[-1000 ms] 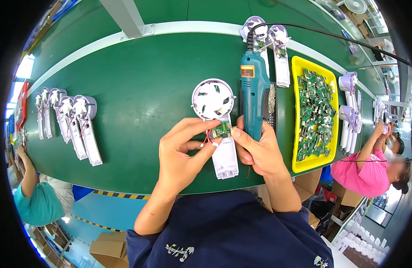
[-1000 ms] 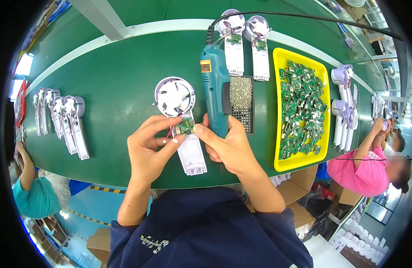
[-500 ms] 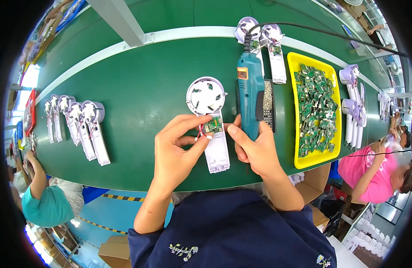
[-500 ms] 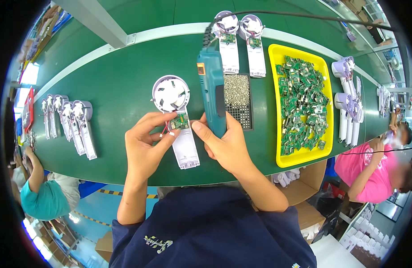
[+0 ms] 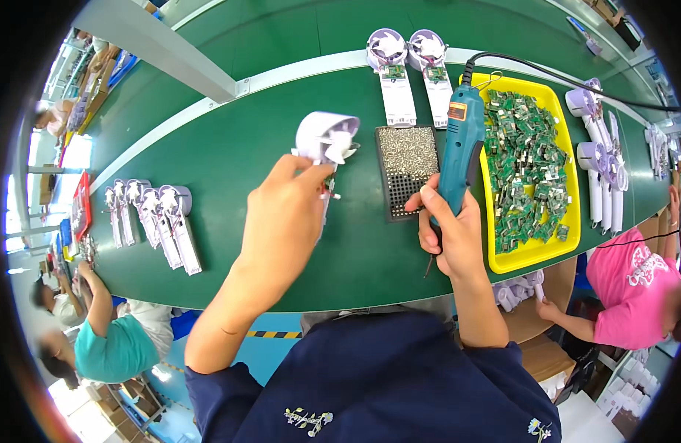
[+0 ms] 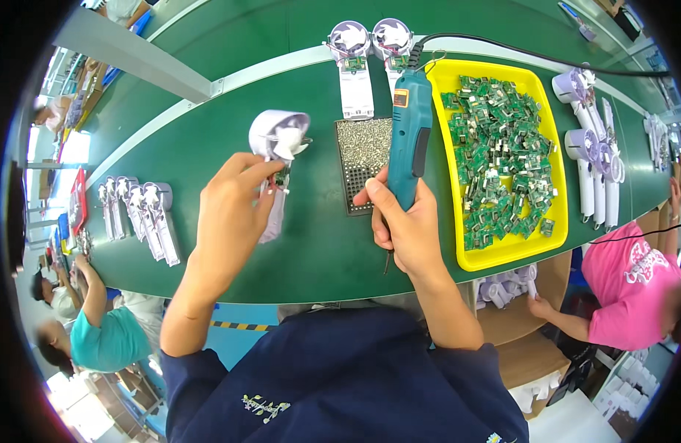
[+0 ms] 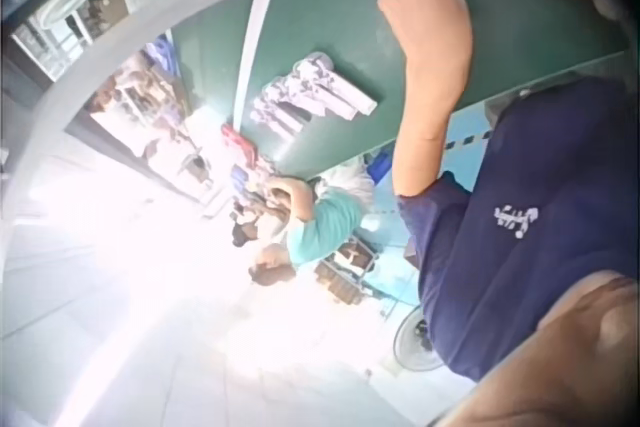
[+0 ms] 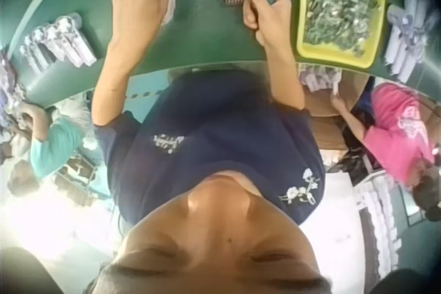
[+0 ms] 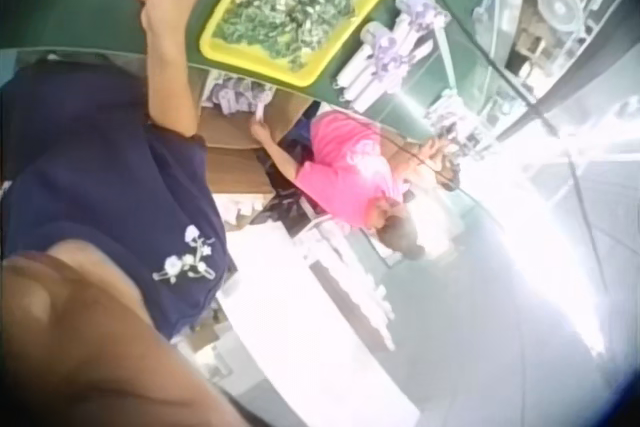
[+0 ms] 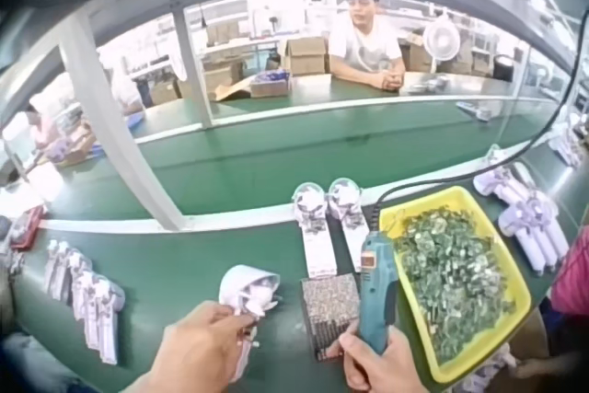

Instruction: Assembling components of portable handheld fans on an assembly line.

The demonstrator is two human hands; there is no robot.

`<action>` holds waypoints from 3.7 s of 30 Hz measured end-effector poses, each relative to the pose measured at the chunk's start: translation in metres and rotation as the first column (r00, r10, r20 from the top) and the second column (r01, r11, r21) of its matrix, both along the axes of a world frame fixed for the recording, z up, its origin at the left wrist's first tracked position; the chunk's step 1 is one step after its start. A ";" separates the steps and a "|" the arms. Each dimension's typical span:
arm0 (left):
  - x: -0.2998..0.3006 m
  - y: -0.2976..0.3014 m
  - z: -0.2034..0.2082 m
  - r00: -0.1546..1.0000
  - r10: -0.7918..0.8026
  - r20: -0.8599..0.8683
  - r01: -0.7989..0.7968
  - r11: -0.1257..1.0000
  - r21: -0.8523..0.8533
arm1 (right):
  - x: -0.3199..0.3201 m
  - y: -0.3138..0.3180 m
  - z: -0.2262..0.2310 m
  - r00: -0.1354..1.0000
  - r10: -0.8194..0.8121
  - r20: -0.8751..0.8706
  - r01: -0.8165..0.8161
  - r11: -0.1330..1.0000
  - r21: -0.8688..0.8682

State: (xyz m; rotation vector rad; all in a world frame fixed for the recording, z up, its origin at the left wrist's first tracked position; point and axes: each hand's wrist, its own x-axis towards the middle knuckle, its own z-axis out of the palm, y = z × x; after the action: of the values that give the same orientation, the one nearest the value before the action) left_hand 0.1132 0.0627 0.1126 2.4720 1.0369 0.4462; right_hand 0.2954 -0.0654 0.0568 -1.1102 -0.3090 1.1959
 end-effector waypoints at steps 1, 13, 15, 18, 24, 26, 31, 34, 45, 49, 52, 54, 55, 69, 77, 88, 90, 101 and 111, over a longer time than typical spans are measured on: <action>0.006 -0.002 0.003 0.996 -0.061 -0.071 0.070 0.990 0.122 | 0.000 -0.001 0.000 1.000 -0.010 -0.027 0.010 1.000 0.001; 0.027 0.004 0.013 0.924 -0.109 -0.367 0.162 0.980 0.116 | 0.004 -0.007 -0.018 0.987 0.011 -0.162 0.000 0.998 0.070; 0.023 0.004 0.011 0.963 -0.042 -0.265 0.061 0.996 0.065 | 0.006 -0.009 -0.018 0.987 0.020 -0.160 -0.009 0.998 0.070; 0.018 -0.001 0.009 0.989 0.068 -0.132 -0.069 0.998 -0.002 | 0.009 -0.010 -0.019 0.986 0.032 -0.163 -0.023 0.998 0.058; -0.001 0.017 0.003 0.936 0.238 0.258 -0.124 0.912 -0.391 | 0.008 -0.010 -0.019 0.989 0.039 -0.144 -0.031 0.998 0.052; -0.011 0.037 -0.010 0.872 0.311 0.378 -0.068 0.842 -0.536 | 0.006 -0.012 -0.019 0.988 0.039 -0.146 -0.031 0.998 0.055; -0.003 0.079 -0.044 0.712 0.495 0.498 0.068 0.657 -0.751 | 0.004 -0.012 -0.019 0.987 0.015 -0.160 -0.007 0.999 0.053; 0.013 0.094 -0.057 0.692 0.485 0.535 0.129 0.646 -0.752 | 0.005 -0.014 -0.020 0.982 0.009 -0.186 0.002 0.998 0.060; 0.060 0.128 -0.074 0.783 0.305 0.543 0.191 0.712 -0.676 | 0.004 -0.013 -0.020 0.986 -0.008 -0.168 0.015 0.999 0.040; 0.063 0.129 -0.074 0.816 0.268 0.512 0.181 0.723 -0.667 | 0.004 -0.012 -0.021 0.986 0.009 -0.164 -0.001 0.999 0.050; 0.067 0.122 -0.062 0.902 0.167 0.399 0.147 0.749 -0.646 | 0.005 -0.013 -0.021 0.988 0.003 -0.152 0.005 0.999 0.054; 0.066 0.115 -0.060 0.919 0.122 0.374 0.152 0.767 -0.624 | 0.004 -0.012 -0.021 0.989 -0.011 -0.145 0.017 0.999 0.035; 0.063 0.110 -0.058 0.920 0.125 0.372 0.149 0.766 -0.625 | 0.004 -0.012 -0.021 0.989 -0.010 -0.146 0.015 0.999 0.032; -0.060 0.002 -0.075 0.965 0.127 0.231 -0.135 0.991 0.021 | 0.004 -0.015 -0.022 0.989 -0.039 -0.144 0.046 0.998 0.047; -0.047 -0.011 -0.083 0.912 0.133 0.388 -0.139 0.990 -0.012 | -0.001 -0.011 -0.023 0.990 -0.071 -0.121 0.077 0.996 0.043; 0.008 -0.024 -0.083 0.932 -0.199 0.302 0.195 0.980 0.043 | 0.000 -0.011 -0.021 0.989 -0.067 -0.134 0.074 0.996 0.045; 0.008 -0.022 -0.082 0.928 -0.247 0.279 0.237 0.969 0.070 | 0.002 -0.012 -0.021 0.992 -0.035 -0.121 0.040 0.998 0.045; 0.053 -0.001 -0.060 0.885 -0.139 0.444 0.140 0.990 0.030 | 0.002 -0.014 -0.021 0.990 -0.036 -0.138 0.043 0.998 0.046; -0.010 0.006 -0.056 0.861 -0.018 0.508 -0.118 0.965 0.235 | 0.009 -0.019 -0.031 0.944 -0.137 -0.299 0.160 0.986 0.054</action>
State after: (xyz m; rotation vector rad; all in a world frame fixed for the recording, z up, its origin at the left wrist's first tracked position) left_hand 0.1028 0.0688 0.0568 2.3341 0.8586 1.2457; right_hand 0.3045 -0.0843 0.0254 -0.8570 -0.0403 1.1843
